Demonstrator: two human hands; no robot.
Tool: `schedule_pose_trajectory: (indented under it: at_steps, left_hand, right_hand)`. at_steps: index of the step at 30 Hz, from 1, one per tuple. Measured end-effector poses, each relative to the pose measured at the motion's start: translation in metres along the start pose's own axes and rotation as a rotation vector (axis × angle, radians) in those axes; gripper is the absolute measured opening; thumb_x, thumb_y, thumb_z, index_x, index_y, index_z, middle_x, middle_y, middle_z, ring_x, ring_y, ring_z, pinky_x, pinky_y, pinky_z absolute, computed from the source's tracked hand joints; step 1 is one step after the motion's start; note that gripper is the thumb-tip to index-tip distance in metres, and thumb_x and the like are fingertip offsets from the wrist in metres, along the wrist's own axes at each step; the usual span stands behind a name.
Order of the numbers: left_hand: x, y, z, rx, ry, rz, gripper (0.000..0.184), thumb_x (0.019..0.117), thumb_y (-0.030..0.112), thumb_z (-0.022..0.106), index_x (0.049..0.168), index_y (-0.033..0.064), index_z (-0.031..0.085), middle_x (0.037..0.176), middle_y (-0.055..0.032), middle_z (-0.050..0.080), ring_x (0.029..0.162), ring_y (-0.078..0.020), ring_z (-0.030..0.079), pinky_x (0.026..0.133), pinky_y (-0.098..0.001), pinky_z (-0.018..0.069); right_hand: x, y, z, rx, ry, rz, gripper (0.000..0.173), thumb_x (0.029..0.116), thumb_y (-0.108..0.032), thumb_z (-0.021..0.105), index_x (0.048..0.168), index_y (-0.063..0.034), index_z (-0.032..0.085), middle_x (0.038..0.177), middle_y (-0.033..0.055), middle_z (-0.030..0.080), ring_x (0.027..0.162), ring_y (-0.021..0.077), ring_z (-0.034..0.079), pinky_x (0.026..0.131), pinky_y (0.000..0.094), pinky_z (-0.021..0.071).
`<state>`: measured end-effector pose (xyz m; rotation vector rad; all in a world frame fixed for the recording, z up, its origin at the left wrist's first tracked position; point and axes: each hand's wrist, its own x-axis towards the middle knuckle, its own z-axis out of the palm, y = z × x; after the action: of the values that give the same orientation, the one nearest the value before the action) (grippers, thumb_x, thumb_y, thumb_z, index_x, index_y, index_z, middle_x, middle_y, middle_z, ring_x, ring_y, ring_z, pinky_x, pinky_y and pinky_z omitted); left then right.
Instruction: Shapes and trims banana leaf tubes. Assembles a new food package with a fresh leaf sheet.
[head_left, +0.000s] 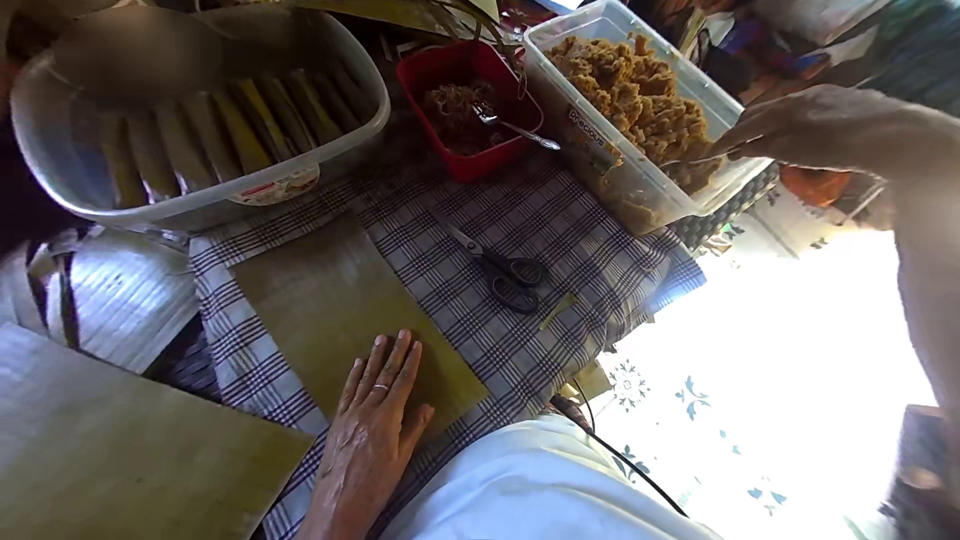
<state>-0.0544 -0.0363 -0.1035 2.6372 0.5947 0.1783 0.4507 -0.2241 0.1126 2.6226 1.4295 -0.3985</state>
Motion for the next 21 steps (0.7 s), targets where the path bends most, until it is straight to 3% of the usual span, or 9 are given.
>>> schedule_pose_trajectory:
  at_steps: [2,4,7,10,14,16,18,21]
  left_hand:
    - [0.0,-0.002,-0.003,-0.001,-0.015,-0.001,0.063,0.0989,0.047,0.051,0.157,0.0223,0.044,0.167,0.0063,0.032,0.156,-0.0192,0.024,0.125,-0.0528,0.0231]
    - [0.0,-0.001,-0.002,-0.001,-0.013,-0.002,0.064,0.0991,0.048,0.049,0.158,0.023,0.043,0.167,0.0071,0.031,0.156,-0.0191,0.024,0.125,-0.0527,0.0225]
    - [-0.001,0.0,0.002,0.007,0.012,0.002,0.066,0.0981,0.047,0.05,0.159,0.0223,0.042,0.168,0.0061,0.03,0.156,-0.0201,0.024,0.125,-0.0537,0.021]
    - [-0.003,0.002,0.0,0.01,-0.003,0.0,0.067,0.0972,0.046,0.051,0.159,0.0208,0.041,0.168,0.0047,0.029,0.157,-0.0208,0.023,0.125,-0.0553,0.0201]
    - [-0.017,-0.013,-0.01,-0.154,0.107,-0.07,0.063,0.1031,0.052,0.047,0.158,0.0208,0.043,0.164,-0.0012,0.039,0.155,-0.0236,0.029,0.125,-0.0549,0.0239]
    - [-0.02,-0.023,-0.018,-0.203,0.243,-0.167,0.065,0.1029,0.053,0.049,0.156,0.0152,0.045,0.162,-0.0093,0.041,0.153,-0.0288,0.032,0.123,-0.0519,0.03]
    - [-0.012,-0.017,-0.038,-0.346,0.378,-0.297,0.066,0.1021,0.043,0.053,0.153,0.0024,0.046,0.16,-0.0221,0.04,0.15,-0.0322,0.037,0.12,-0.0469,0.0349]
    - [-0.004,-0.013,-0.057,-0.727,0.514,-0.496,0.062,0.1003,0.03,0.054,0.151,-0.003,0.043,0.159,-0.0167,0.04,0.145,-0.0149,0.042,0.115,-0.0295,0.0395]
  right_hand:
    - [0.003,-0.008,0.003,0.035,0.013,-0.068,0.023,0.0996,0.004,0.06,0.107,-0.0077,0.079,0.11,0.0194,0.071,0.106,0.0429,0.065,0.091,0.0675,0.0458]
    - [0.007,-0.02,0.014,-0.023,-0.07,-0.037,0.027,0.0976,0.006,0.06,0.105,-0.0107,0.08,0.111,0.0179,0.072,0.107,0.0438,0.066,0.09,0.0696,0.0474]
    - [0.012,-0.017,0.026,-0.043,-0.162,-0.077,0.025,0.0969,0.008,0.059,0.1,-0.0074,0.079,0.11,0.0169,0.073,0.105,0.0412,0.067,0.092,0.0649,0.049]
    - [0.008,-0.014,0.01,-0.015,-0.185,-0.058,0.024,0.0981,0.006,0.06,0.106,-0.0072,0.079,0.107,0.0184,0.073,0.102,0.0406,0.068,0.092,0.0634,0.0489]
    - [0.002,0.011,-0.009,0.058,-0.07,0.108,0.025,0.1006,0.003,0.059,0.112,-0.0094,0.077,0.099,0.0182,0.072,0.086,0.0361,0.066,0.082,0.059,0.0503]
    - [0.007,0.024,-0.004,-0.018,-0.018,0.13,0.027,0.1005,0.003,0.059,0.113,-0.0113,0.077,0.104,0.0217,0.072,0.096,0.0444,0.066,0.089,0.0679,0.0465]
    - [0.014,0.024,0.012,-0.026,0.032,0.128,0.029,0.1008,0.004,0.057,0.113,-0.0105,0.078,0.111,0.0251,0.072,0.109,0.0518,0.062,0.1,0.0769,0.0317]
    - [0.02,0.029,0.039,-0.008,0.068,-0.009,0.031,0.0991,0.007,0.057,0.112,-0.0104,0.079,0.111,0.0235,0.072,0.109,0.05,0.063,0.1,0.0759,0.0307]
